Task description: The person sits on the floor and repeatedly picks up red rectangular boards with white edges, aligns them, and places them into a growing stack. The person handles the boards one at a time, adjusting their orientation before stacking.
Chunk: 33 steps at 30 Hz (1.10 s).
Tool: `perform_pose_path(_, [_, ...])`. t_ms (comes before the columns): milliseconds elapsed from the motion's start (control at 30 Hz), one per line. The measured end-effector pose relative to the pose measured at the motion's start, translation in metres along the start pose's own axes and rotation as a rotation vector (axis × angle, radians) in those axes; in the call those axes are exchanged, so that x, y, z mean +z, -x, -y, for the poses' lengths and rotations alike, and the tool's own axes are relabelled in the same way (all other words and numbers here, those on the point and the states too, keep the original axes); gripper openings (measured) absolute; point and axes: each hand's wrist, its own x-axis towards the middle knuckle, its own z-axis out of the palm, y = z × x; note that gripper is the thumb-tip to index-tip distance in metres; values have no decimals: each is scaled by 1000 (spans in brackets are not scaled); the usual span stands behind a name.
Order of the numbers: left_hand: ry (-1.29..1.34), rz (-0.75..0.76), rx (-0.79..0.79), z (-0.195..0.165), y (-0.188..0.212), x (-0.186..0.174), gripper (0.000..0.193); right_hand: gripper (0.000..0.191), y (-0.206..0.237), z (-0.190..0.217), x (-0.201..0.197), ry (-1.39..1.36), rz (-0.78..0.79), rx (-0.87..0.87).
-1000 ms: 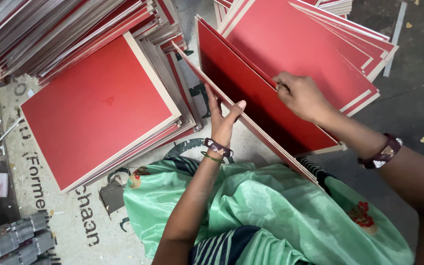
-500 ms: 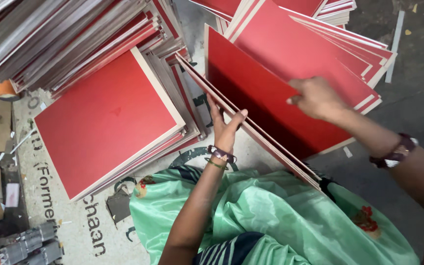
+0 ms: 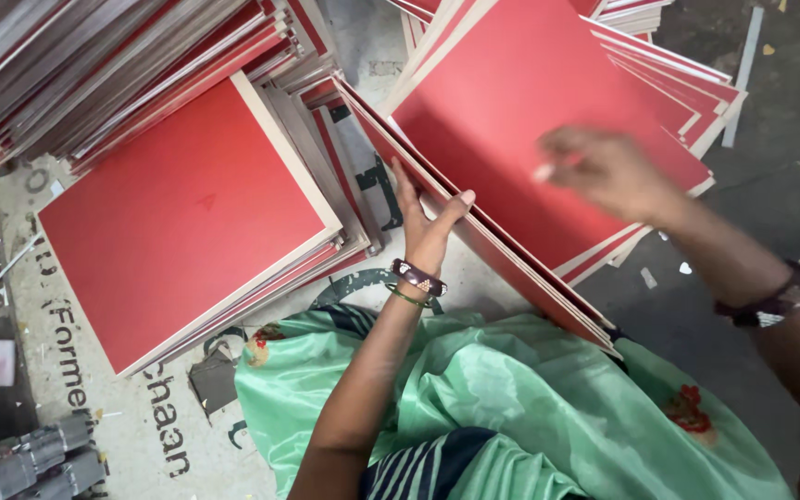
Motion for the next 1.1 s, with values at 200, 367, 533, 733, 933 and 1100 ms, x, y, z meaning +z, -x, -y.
perform_pose_path(200, [58,15,31,5,0,-2,120,56,-4,28,51,-122,342,18])
perform_pose_path(367, [133,22,17,9,4,-10,120,40,-7,12,34,72,113,-74])
perform_pose_path(533, [170,27,71,13,11,-21,116,32,-6,20,18,459,-38,113])
perform_pose_path(733, [191,31,44,15,9,-24,114,27,34,58,-43,548,-19,127])
perform_pose_path(933, [171,15,12,11,6,-13,116,30,38,47,-57,618,-445,-222])
perform_pose_path(1100, [181,-10,16,16,3,-5,117,44,25,31,8,95,-110,-155])
